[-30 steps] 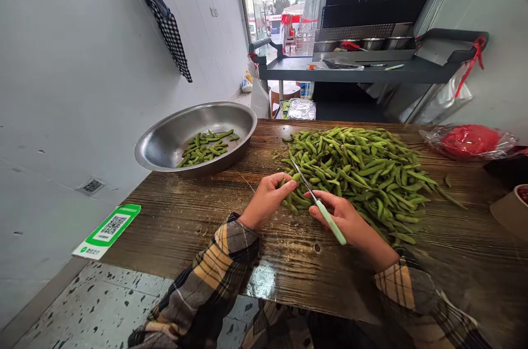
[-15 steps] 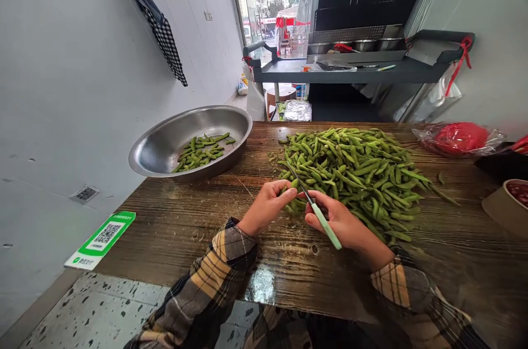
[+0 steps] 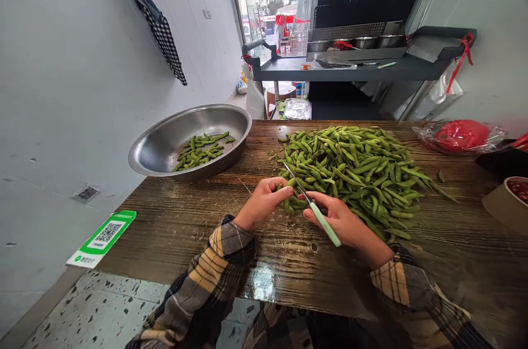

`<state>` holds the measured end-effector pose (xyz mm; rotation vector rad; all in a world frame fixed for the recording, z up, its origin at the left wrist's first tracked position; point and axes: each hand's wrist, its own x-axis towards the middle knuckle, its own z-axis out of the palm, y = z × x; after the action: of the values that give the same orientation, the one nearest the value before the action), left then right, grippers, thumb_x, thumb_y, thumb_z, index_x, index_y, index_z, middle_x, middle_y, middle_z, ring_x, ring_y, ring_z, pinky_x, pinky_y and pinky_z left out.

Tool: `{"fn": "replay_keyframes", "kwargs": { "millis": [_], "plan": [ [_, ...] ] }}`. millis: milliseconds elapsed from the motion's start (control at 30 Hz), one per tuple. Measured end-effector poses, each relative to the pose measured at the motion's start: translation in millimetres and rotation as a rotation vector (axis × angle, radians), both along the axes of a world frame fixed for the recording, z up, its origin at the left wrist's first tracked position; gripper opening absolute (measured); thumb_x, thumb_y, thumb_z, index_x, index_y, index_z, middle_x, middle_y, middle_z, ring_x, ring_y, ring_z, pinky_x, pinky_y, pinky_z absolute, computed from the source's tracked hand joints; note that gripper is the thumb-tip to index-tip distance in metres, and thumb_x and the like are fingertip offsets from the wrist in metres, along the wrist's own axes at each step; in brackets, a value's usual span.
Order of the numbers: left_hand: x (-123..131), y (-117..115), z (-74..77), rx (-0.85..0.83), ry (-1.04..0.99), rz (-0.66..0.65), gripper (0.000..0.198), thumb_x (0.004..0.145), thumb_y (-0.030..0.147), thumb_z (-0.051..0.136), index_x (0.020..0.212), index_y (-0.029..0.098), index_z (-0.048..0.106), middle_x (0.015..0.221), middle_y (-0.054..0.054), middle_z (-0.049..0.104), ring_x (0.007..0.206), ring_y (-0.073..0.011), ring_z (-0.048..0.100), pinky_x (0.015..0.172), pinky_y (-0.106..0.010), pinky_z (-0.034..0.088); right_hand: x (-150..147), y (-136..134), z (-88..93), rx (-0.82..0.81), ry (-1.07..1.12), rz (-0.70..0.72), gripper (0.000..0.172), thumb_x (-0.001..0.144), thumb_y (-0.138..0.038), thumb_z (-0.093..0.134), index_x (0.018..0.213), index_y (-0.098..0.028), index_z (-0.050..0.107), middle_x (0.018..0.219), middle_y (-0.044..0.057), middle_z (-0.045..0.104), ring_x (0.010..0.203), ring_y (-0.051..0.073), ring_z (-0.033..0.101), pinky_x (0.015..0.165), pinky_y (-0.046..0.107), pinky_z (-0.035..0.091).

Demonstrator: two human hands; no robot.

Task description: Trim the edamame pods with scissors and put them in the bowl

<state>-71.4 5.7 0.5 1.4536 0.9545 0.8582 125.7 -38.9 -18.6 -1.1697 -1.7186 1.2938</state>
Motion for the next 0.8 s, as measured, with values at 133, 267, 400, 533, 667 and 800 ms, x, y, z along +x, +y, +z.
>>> {"fn": "replay_keyframes", "kwargs": {
  "millis": [133,267,400,533,667,800],
  "plan": [
    [-3.1,1.1,1.3,-0.018,0.008,0.004,0.039,0.076,0.043,0.067,0.058,0.016,0.045,0.054,0.005,0.035,0.048,-0.0053,0.027,0.045,-0.021,0.019,-0.3,-0.5,2.7,-0.004,0.006,0.006,0.046,0.084,-0.046,0.062,0.117,-0.013,0.064,0.076,0.001,0.057,0.064,0.012,0.042,0.055,0.024,0.034],
    [-7.0,4.2,0.2,-0.031,0.012,-0.013,0.040,0.075,0.045,0.068,0.059,0.016,0.047,0.054,0.005,0.036,0.048,-0.0055,0.029,0.045,-0.021,0.020,-0.2,-1.8,5.8,-0.040,0.036,0.015,0.047,0.085,-0.047,0.061,0.116,-0.013,0.065,0.065,-0.002,0.051,0.056,0.011,0.040,0.050,0.023,0.031],
    [-9.9,6.2,1.4,-0.044,0.017,-0.027,0.039,0.074,0.045,0.069,0.058,0.015,0.048,0.054,0.005,0.039,0.047,-0.0051,0.029,0.044,-0.021,0.020,0.1,-2.3,6.8,-0.096,0.067,0.024,0.049,0.082,-0.051,0.063,0.114,-0.014,0.065,0.060,-0.005,0.046,0.051,0.010,0.039,0.048,0.023,0.031],
    [-10.4,6.0,5.3,-0.069,-0.003,-0.020,0.039,0.073,0.043,0.071,0.058,0.015,0.048,0.052,0.005,0.039,0.046,-0.0045,0.030,0.044,-0.021,0.018,-1.5,-1.7,6.6,-0.200,0.125,0.015,0.055,0.077,-0.056,0.066,0.112,-0.013,0.065,0.058,-0.006,0.045,0.047,0.009,0.038,0.045,0.023,0.032],
    [-8.9,5.8,5.6,-0.138,-0.190,0.054,0.029,0.076,0.038,0.069,0.073,0.016,0.050,0.053,0.008,0.039,0.042,-0.0031,0.026,0.041,-0.019,0.016,-3.7,-0.4,4.5,-0.299,0.189,-0.012,0.060,0.073,-0.061,0.067,0.110,-0.015,0.060,0.063,-0.005,0.048,0.047,0.010,0.043,0.044,0.024,0.039],
    [-7.7,7.2,3.2,-0.109,-0.348,0.164,0.027,0.076,0.034,0.068,0.087,0.018,0.049,0.062,0.006,0.053,0.041,-0.0030,0.034,0.040,-0.018,0.018,-4.9,-0.6,2.9,-0.282,0.263,-0.010,0.055,0.074,-0.061,0.066,0.107,-0.018,0.057,0.068,-0.004,0.049,0.053,0.011,0.046,0.050,0.026,0.044]
  ]
}}
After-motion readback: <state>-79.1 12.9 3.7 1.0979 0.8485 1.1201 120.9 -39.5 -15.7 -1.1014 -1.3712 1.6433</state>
